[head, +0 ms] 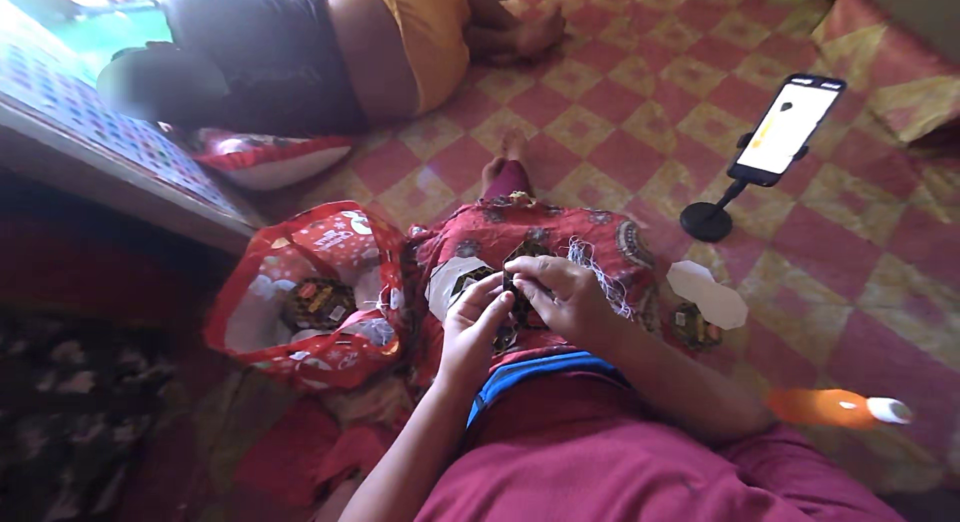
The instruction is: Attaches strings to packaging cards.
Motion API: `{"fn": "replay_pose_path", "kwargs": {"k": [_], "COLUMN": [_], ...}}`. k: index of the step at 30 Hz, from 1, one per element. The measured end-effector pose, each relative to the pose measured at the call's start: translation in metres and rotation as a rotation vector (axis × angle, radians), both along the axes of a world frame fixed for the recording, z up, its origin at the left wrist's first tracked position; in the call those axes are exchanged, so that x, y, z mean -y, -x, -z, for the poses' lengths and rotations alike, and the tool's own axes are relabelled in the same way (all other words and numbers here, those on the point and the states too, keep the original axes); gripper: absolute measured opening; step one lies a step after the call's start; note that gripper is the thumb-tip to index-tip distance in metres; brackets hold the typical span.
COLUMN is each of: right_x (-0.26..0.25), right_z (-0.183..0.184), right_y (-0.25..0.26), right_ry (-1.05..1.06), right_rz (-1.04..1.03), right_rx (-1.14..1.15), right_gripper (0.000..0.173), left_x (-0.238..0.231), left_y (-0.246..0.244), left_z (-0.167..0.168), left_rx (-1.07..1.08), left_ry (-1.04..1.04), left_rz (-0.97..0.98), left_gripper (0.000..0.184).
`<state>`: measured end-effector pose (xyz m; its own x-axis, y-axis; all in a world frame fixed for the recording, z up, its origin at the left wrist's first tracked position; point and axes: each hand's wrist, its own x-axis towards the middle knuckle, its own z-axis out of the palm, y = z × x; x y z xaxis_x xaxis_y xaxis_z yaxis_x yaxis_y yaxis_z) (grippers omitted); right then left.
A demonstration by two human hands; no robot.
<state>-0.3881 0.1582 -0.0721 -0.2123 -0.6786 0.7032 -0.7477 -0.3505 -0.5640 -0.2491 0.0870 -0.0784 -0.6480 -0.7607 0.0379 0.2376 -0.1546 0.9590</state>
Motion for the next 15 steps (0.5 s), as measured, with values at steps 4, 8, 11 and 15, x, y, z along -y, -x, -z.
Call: {"fn": "replay_pose_path", "kwargs": {"k": [4, 8, 11, 15], "right_x": [-0.002, -0.005, -0.008, -0.011], "right_z": [0.001, 0.0, -0.004, -0.006], "right_y": [0.0, 0.0, 0.001, 0.001], "right_ry": [-0.014, -0.044, -0.108, -0.287], "right_rz": [0.042, 0.07, 0.025, -0.116], "right_rx": [-0.118, -0.191, -0.162, 0.106], "right_gripper": [0.019, 0.012, 0.012, 0.024], "left_x": [-0.001, 0.0, -0.002, 0.0], "left_y": [-0.002, -0.002, -0.001, 0.0], "left_z": [-0.001, 0.002, 0.005, 0.007], "left_rx": [0.031, 0.029, 0.06, 0.16], "left_ry": [0.095, 0.27, 0.452, 0.539], "left_rz": [0.023, -0.02, -0.095, -0.166], "left_gripper": [0.023, 0.019, 0.016, 0.015]}}
